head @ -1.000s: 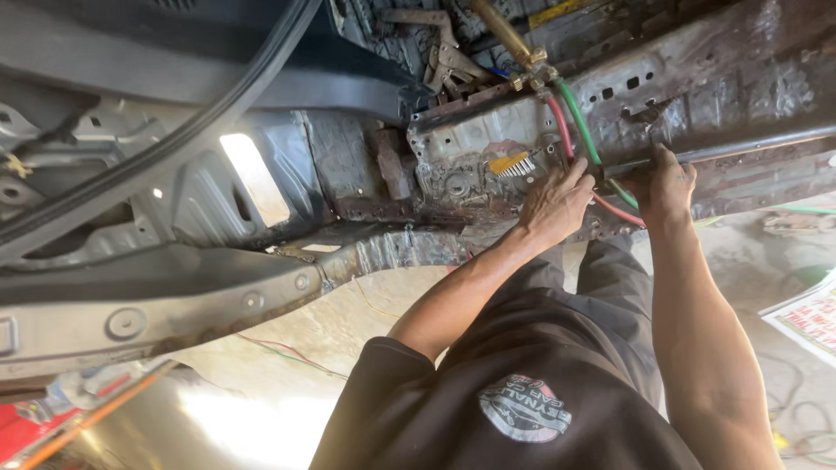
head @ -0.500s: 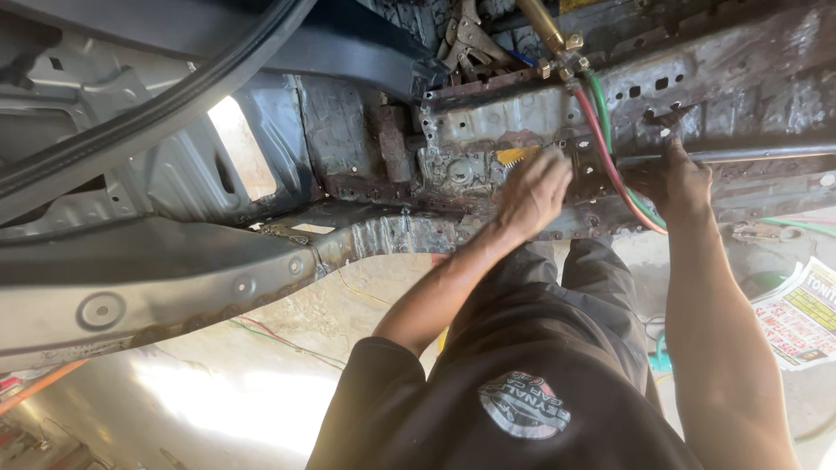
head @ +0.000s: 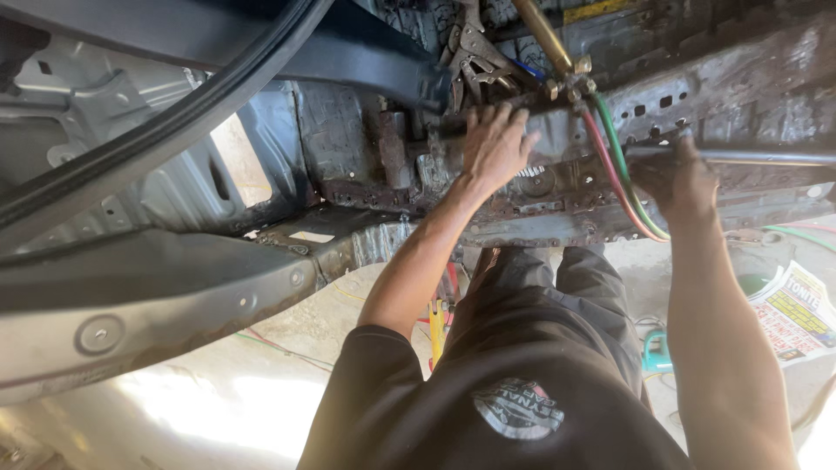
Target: The person works on a damaged car front body panel in a workshop. They hammer and pry on the rusted panel with a hammer and bar, then heat the metal with an oxy-fuel torch and hammer the heated area, repeatedly working the panel from different angles.
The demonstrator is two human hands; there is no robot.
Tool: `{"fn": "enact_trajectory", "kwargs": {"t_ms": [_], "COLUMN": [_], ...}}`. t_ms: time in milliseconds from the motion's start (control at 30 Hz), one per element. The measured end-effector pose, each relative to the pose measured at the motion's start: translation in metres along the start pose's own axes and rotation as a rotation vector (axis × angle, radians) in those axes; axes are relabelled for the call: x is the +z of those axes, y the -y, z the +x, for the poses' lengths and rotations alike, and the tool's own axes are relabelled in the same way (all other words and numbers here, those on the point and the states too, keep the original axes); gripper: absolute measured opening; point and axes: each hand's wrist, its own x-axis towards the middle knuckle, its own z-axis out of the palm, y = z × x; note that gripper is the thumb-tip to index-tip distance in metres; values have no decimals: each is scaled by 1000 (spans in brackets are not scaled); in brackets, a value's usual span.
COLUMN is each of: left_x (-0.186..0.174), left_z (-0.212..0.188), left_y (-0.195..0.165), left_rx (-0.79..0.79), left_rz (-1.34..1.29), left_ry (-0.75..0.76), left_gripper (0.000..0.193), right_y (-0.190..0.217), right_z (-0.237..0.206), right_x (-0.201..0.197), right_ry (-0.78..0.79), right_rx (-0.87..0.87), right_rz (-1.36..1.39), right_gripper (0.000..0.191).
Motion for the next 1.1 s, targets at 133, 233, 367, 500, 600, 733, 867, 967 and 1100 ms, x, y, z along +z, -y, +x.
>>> {"fn": "enact_trajectory", "kwargs": {"t_ms": [133,233,367,500,600,733,867,967,1100], "left_x": [-14,-11,-6,-12,-13,7,30,38,29], "left_z": [66,108,116,100,102,120,132,132,110], "left_y": [22,36,39,36,31,26,28,29,22], "left_rx": [172,334,362,197,220,310,411,456,455], "left_rz": [45,84,95,118,120,257,356,288,65], "left_ry": [-404,-472,-460,-127,-194,-417,-415,-280,-260], "left_gripper": [31,31,30,27,27,14,11,18,29], "right_y": [-13,-20,-35,-48,-37,14,55,67,71], "right_z": [-2,13,19,-6,-31,-62,-65,-64,-85], "right_x": [-4,-18,-34,-14,32,91,138,158,173], "right_ry": [-151,-192,-244,-148,-129,-93,250,315,478], "right_rx": [-10,-16,-105,-334,-387,-217,-165,182,-189], "right_rz": [18,-36,-152,-439,-692,-1019,-888,-624,-408], "right_gripper": [28,31,28,30,36,50,56,61,39]}}
